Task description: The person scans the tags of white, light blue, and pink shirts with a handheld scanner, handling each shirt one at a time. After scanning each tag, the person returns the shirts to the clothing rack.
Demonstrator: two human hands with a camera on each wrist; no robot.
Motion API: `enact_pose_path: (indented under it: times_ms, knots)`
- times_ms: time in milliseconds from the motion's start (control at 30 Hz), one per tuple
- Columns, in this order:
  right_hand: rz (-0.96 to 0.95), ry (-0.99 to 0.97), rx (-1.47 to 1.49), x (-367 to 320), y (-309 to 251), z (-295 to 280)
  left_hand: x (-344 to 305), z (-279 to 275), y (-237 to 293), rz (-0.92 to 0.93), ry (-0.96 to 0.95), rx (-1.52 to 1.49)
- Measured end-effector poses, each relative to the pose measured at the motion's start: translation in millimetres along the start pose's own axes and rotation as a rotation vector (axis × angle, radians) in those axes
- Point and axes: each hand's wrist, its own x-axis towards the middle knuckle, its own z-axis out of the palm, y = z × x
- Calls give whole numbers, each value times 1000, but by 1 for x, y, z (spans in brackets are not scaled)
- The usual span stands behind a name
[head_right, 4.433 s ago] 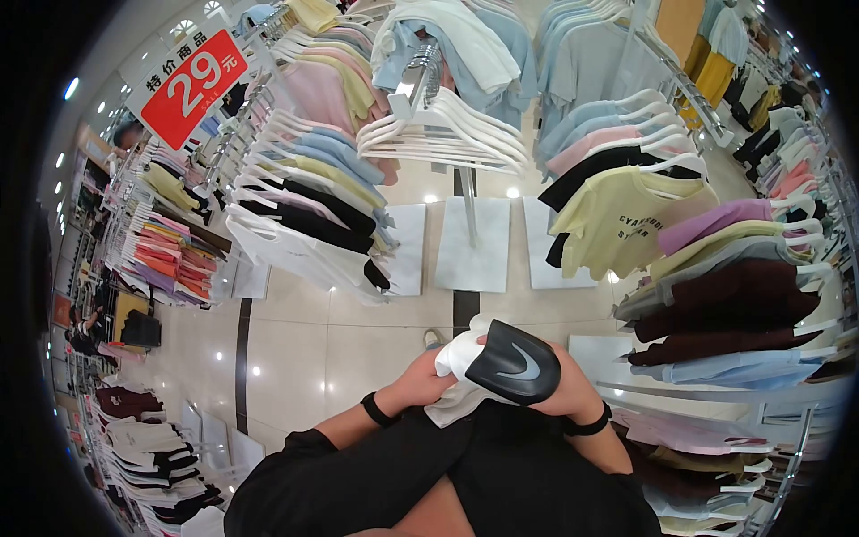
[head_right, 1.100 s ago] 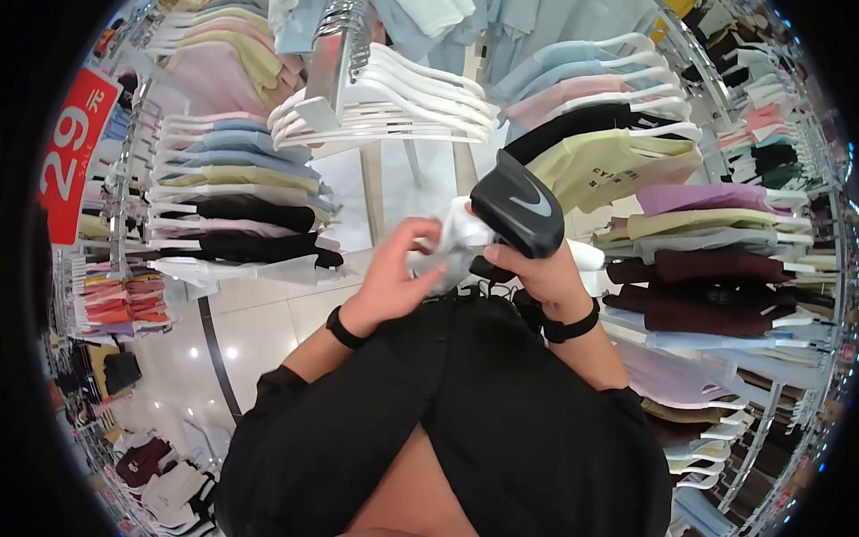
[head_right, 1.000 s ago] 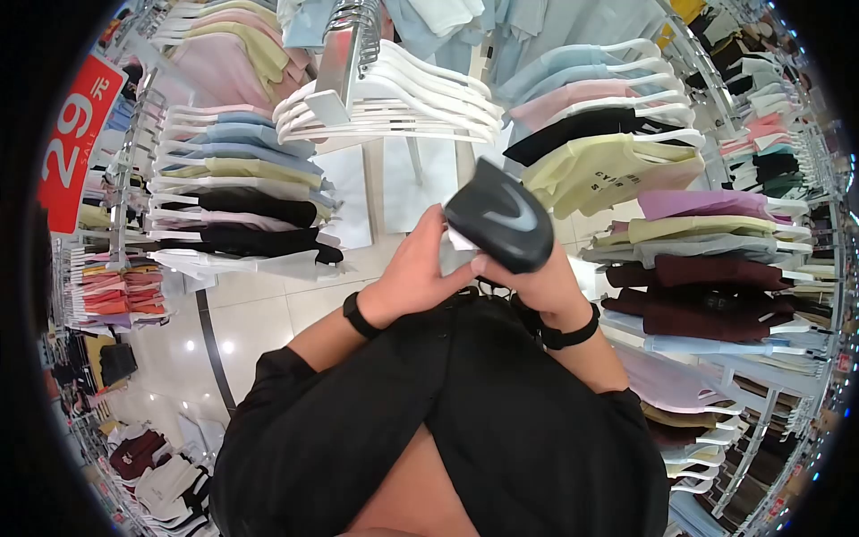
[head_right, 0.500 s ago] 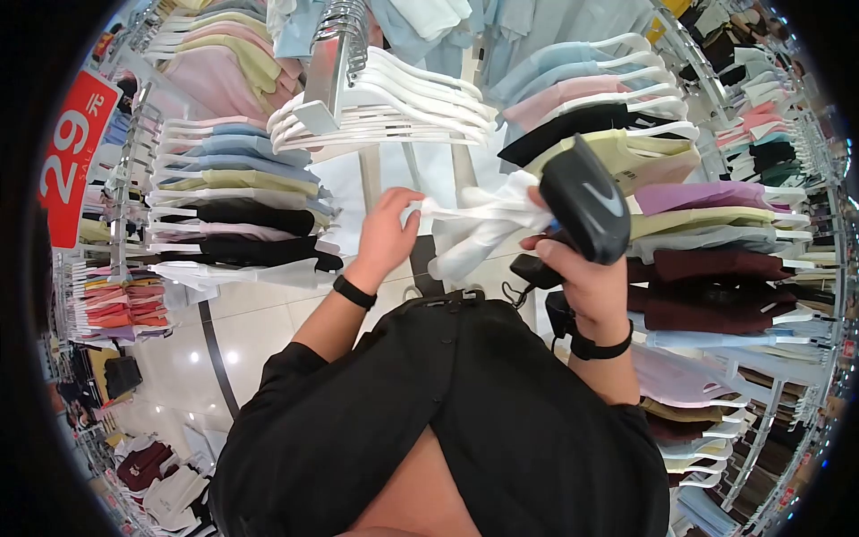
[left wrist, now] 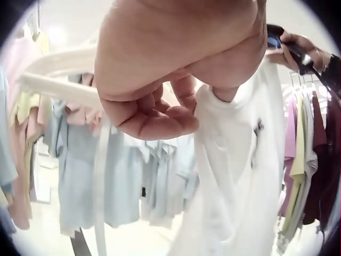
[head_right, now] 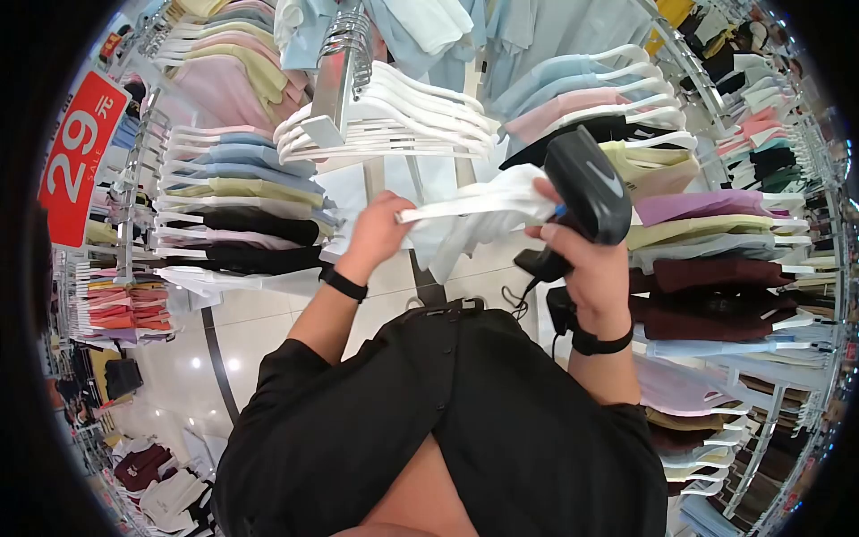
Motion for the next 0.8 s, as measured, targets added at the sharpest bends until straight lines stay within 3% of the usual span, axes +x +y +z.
enact_pose_path:
  times_ms: [67, 167, 200, 333, 433, 467, 500, 567, 600, 800]
  knots:
    - [36, 89, -33, 10, 3, -5, 3, -39, 16, -134, 17, 54]
    - [133, 137, -15, 18, 19, -13, 7, -68, 20, -370, -38, -234]
    - [136, 137, 3, 18, 23, -11, 6, -65, 18, -404, 45, -442]
    - [202, 58, -20, 15, 34, -10, -10, -52, 20, -270, 337, -916]
    - [268, -148, -155, 12, 48, -21, -34, -43, 15, -262, 481, -1166]
    - [318, -211, -181, 10, 46, -22, -43, -43, 14, -254, 491, -1136]
    - [354, -305, -407, 12, 44, -25, -53, -45, 14, -248, 504, -1106]
    - [212, -502, -777, 17, 44, -32, -73, -50, 11, -255, 496, -1006]
    - [275, -550, -843, 23, 48, -38, -82, -52, 8, -265, 471, -938]
    - [-376, -510, -710, 73, 67, 17, -105, -60, 7, -315, 343, -755]
